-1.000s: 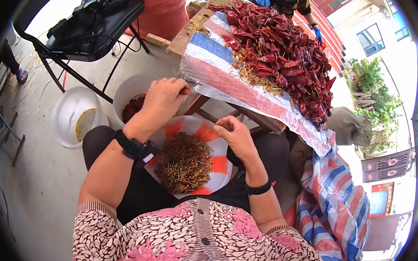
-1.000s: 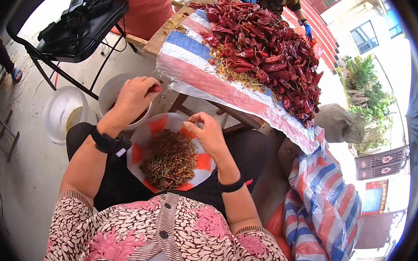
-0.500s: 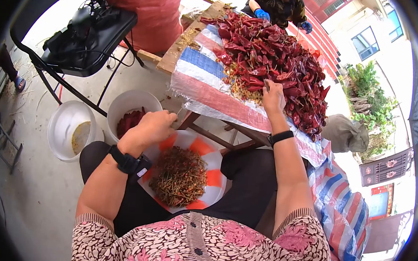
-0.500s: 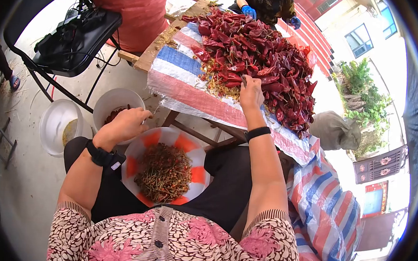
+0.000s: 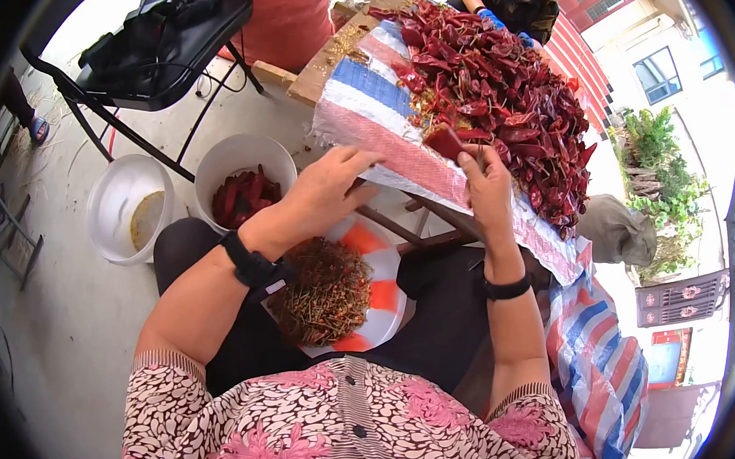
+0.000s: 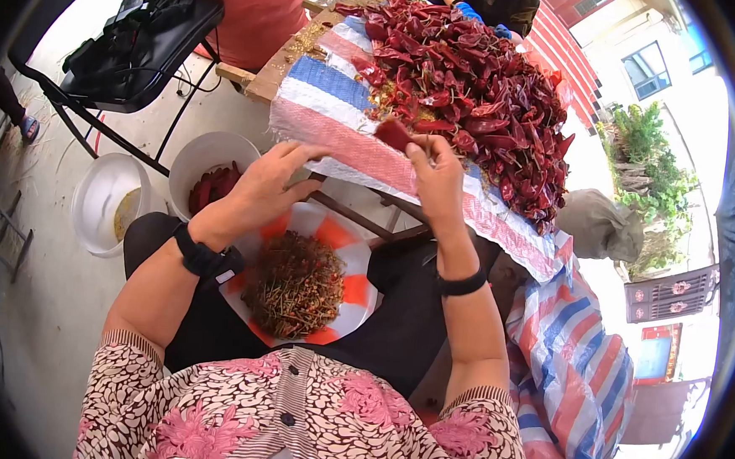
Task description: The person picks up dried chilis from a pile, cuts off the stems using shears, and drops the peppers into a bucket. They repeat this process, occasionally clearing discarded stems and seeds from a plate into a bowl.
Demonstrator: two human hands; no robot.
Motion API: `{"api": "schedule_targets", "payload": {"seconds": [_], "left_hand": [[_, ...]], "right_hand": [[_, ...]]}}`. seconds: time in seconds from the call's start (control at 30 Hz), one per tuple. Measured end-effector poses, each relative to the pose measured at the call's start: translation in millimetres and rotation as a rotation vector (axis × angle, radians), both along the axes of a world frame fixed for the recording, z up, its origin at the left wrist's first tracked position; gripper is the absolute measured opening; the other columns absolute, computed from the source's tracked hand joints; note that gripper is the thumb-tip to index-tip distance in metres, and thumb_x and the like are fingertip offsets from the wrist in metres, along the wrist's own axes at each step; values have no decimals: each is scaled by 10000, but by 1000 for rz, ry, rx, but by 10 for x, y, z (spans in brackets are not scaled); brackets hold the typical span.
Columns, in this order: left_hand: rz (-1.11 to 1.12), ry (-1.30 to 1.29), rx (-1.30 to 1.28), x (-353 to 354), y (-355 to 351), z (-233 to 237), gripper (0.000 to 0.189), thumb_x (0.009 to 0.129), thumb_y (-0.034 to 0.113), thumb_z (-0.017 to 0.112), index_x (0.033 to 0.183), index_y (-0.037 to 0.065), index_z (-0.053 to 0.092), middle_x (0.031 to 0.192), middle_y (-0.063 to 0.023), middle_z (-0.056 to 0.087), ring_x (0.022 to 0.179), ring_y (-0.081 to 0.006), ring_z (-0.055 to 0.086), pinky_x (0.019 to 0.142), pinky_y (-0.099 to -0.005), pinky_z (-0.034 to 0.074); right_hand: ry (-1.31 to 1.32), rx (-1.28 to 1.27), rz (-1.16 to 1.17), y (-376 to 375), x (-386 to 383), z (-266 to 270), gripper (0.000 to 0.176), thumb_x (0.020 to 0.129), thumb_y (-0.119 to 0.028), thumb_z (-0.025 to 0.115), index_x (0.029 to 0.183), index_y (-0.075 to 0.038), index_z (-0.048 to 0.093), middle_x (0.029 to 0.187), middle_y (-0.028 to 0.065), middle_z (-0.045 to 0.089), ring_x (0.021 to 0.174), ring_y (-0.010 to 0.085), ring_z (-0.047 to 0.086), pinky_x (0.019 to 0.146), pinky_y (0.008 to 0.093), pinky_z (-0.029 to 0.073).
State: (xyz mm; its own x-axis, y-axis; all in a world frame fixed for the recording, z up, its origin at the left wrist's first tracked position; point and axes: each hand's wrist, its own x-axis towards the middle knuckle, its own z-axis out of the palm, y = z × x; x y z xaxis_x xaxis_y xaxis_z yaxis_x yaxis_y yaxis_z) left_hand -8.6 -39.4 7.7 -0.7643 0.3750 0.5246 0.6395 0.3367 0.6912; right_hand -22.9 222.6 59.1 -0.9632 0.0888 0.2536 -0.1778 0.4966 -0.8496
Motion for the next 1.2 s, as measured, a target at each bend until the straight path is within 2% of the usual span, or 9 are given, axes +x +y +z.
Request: {"api": "schedule_targets", "payload": {"seconds": [0.07, 0.13, 0.27, 0.37, 0.47, 0.57, 0.87, 1.1, 1.2], "left_hand": [[1, 109, 54, 66, 91, 70, 507, 787, 114, 690, 1261, 86, 515, 1161, -150, 562, 1090, -339, 520, 927, -401, 448], [-19, 226, 50, 77, 113, 84, 583, 771, 127, 718, 1303, 93, 484, 1236, -143, 529, 1159, -338, 477, 974, -401, 421], [-163, -48, -52, 53, 80, -31, 641, 755, 105, 737, 1333, 89, 459, 1262, -154, 521, 1158, -333, 497, 1002, -391, 407], [2, 48, 271, 113, 153, -9, 638, 776, 74, 732, 1348, 73, 451, 1220, -141, 555, 1101, -238, 560, 934, -337, 459], [-232, -534, 451, 141, 11, 109, 633, 811, 62, 717, 1371, 48, 424, 1164, -105, 586, 1014, -141, 590, 857, -273, 488], [-371, -577, 543, 152, -3, 93, 596, 827, 93, 720, 1357, 44, 452, 1076, -64, 607, 938, -90, 588, 816, -244, 495], [-376, -301, 365, 191, -6, 99, 555, 750, 128, 776, 1267, 123, 575, 972, -8, 588, 783, -67, 563, 678, -218, 477], [-339, -242, 315, 206, -17, 73, 423, 746, 127, 781, 1139, 93, 629, 977, -11, 540, 746, -73, 552, 660, -223, 468], [-293, -233, 298, 226, -37, 95, 382, 756, 128, 774, 1108, 75, 633, 930, -14, 545, 752, -71, 554, 653, -228, 464]], "right_hand": [[-251, -204, 100, -317, 297, 104, 154, 906, -136, 622, 997, -17, 587, 744, -31, 559, 587, 14, 446, 513, 189, 357], [-215, -234, 184, -586, 473, -32, 178, 907, -151, 635, 1011, -24, 566, 731, -36, 555, 493, -8, 386, 427, 173, 282], [-207, -298, 198, -769, 604, -18, 183, 911, -161, 637, 1015, -33, 556, 724, -24, 556, 451, -5, 390, 397, 165, 287], [-188, -490, 124, -800, 635, 2, 171, 915, -156, 629, 1021, -41, 561, 714, -18, 555, 436, 10, 401, 387, 169, 295], [-208, -749, 134, -791, 682, -47, 150, 919, -142, 619, 1030, -51, 575, 700, -18, 553, 424, 27, 407, 375, 179, 295], [-272, -916, 171, -790, 749, -185, 149, 930, -151, 601, 1046, -58, 591, 690, -18, 548, 423, 36, 398, 365, 190, 294], [-367, -1063, 170, -893, 800, -342, 199, 913, -206, 619, 1052, -65, 595, 749, -5, 582, 417, 50, 364, 368, 200, 285], [-405, -1042, 234, -902, 825, -546, 255, 905, -284, 630, 1038, -69, 594, 709, -12, 556, 420, 50, 341, 378, 210, 261], [-411, -1057, 253, -983, 865, -494, 127, 936, -216, 598, 1001, -111, 570, 696, -12, 562, 408, 46, 369, 363, 205, 277]]}}
